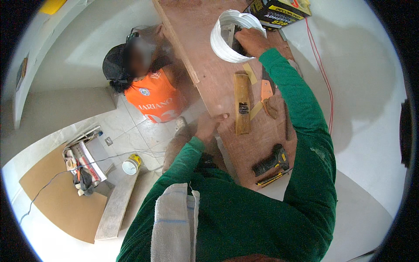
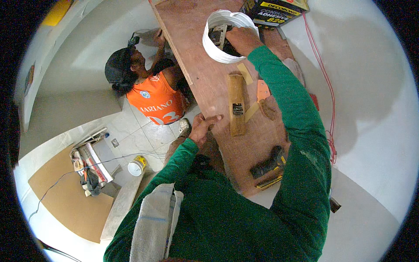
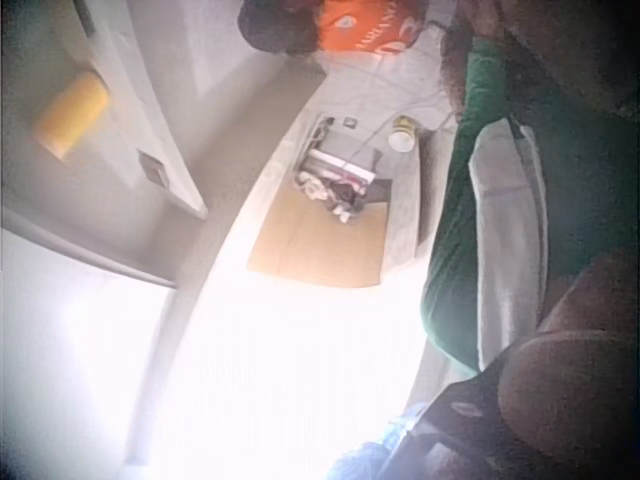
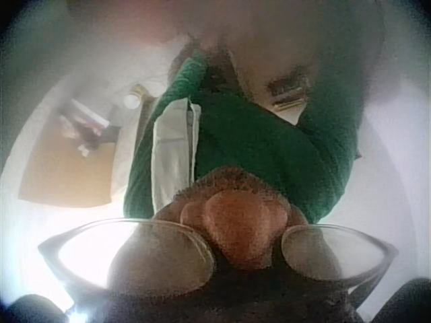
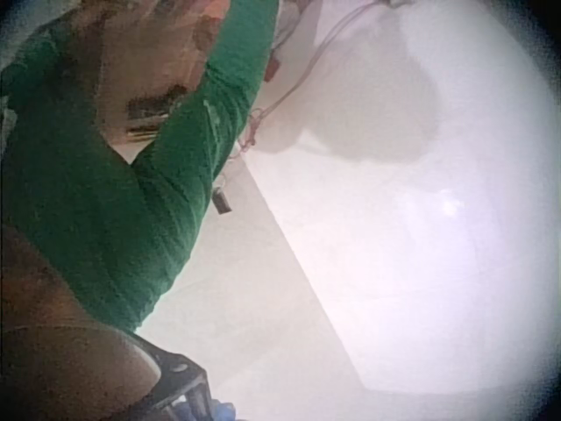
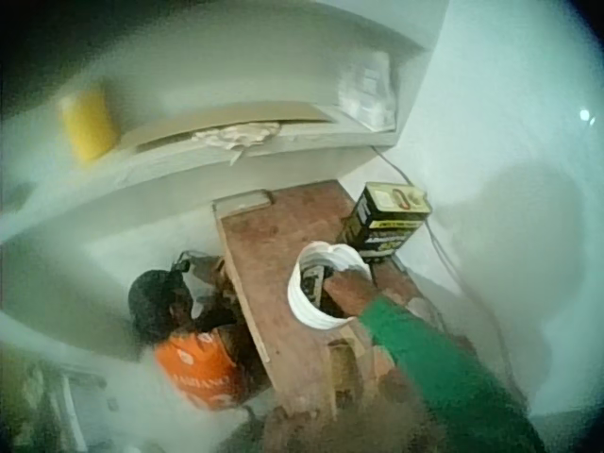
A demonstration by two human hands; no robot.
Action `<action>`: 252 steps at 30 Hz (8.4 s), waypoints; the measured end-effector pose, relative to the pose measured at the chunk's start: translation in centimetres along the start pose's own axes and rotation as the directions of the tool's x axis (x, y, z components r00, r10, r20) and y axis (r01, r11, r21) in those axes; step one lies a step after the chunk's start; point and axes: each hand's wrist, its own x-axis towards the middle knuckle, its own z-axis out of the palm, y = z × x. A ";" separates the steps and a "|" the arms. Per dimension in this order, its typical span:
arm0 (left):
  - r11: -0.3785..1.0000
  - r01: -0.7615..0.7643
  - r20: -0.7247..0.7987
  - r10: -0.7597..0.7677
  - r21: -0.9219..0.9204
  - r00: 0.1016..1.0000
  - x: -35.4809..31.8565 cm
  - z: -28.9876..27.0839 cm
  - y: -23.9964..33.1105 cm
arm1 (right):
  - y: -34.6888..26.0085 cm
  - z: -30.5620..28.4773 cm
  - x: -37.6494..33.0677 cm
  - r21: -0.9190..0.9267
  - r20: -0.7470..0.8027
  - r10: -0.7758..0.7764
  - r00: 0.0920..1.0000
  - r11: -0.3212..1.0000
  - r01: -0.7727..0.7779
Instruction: The person planes a thin wooden strip, then positions it against a larger wooden panel and secures it with screws using a cordless drill. The person also retrieves screws from a container and aligns the strip before fastening.
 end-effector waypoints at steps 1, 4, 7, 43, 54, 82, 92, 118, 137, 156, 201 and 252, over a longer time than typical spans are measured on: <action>1.000 0.007 0.006 -0.007 -0.001 1.000 0.2 0.0 -0.2 | 0.1 0.2 -0.1 0.001 0.004 0.016 1.000 1.000 -0.016; 1.000 -0.022 -0.004 0.022 0.003 1.000 0.3 -0.1 -0.5 | 0.0 0.6 -0.7 -0.019 -0.009 -0.010 1.000 1.000 0.010; 0.998 -0.058 0.014 0.058 -0.028 0.998 0.1 0.0 -0.5 | -0.3 1.1 -0.5 -0.034 -0.013 -0.027 1.000 0.999 0.026; 0.998 0.010 0.031 -0.009 -0.064 0.999 0.5 -0.4 -0.8 | 2.5 -6.1 -4.1 0.393 -0.159 0.046 0.986 0.919 0.021; 1.000 0.029 0.025 -0.029 -0.009 0.999 -0.3 -0.4 0.3 | -0.5 -1.2 -0.1 0.167 0.015 0.032 0.999 0.985 -0.034; 0.998 0.038 0.002 -0.038 -0.047 0.999 0.0 -0.7 -0.4 | 3.5 -7.5 -5.7 0.995 0.093 0.207 0.974 -0.043 -0.086; 0.995 0.005 0.023 -0.003 -0.102 1.000 -0.6 -0.8 -0.1 | 3.0 -5.2 -6.1 0.950 -0.112 0.299 0.948 -0.248 0.191; 0.979 -0.204 -0.011 0.204 -0.022 0.979 1.7 -0.8 -3.3 | -13.9 -4.7 -2.9 0.898 0.250 -0.150 0.957 0.405 -0.171; 0.976 -0.133 -0.101 0.152 0.171 0.983 1.2 -0.4 -2.0 | -18.5 -1.8 0.3 0.514 0.221 -0.354 0.909 0.834 0.200; 0.971 -0.239 -0.098 0.241 0.029 0.966 1.2 -0.5 -3.3 | -16.6 -2.0 -7.2 0.788 0.314 0.228 0.922 0.479 -0.387; 0.979 -0.152 -0.048 0.147 -0.133 0.988 1.7 -0.5 -3.4 | -21.0 -2.1 -6.2 0.007 0.022 -0.357 0.934 0.934 0.357; 0.983 -0.135 0.029 0.140 -0.128 0.990 2.7 -0.3 -4.2 | -26.2 10.1 -50.4 0.308 0.569 0.821 -0.050 -0.269 -0.913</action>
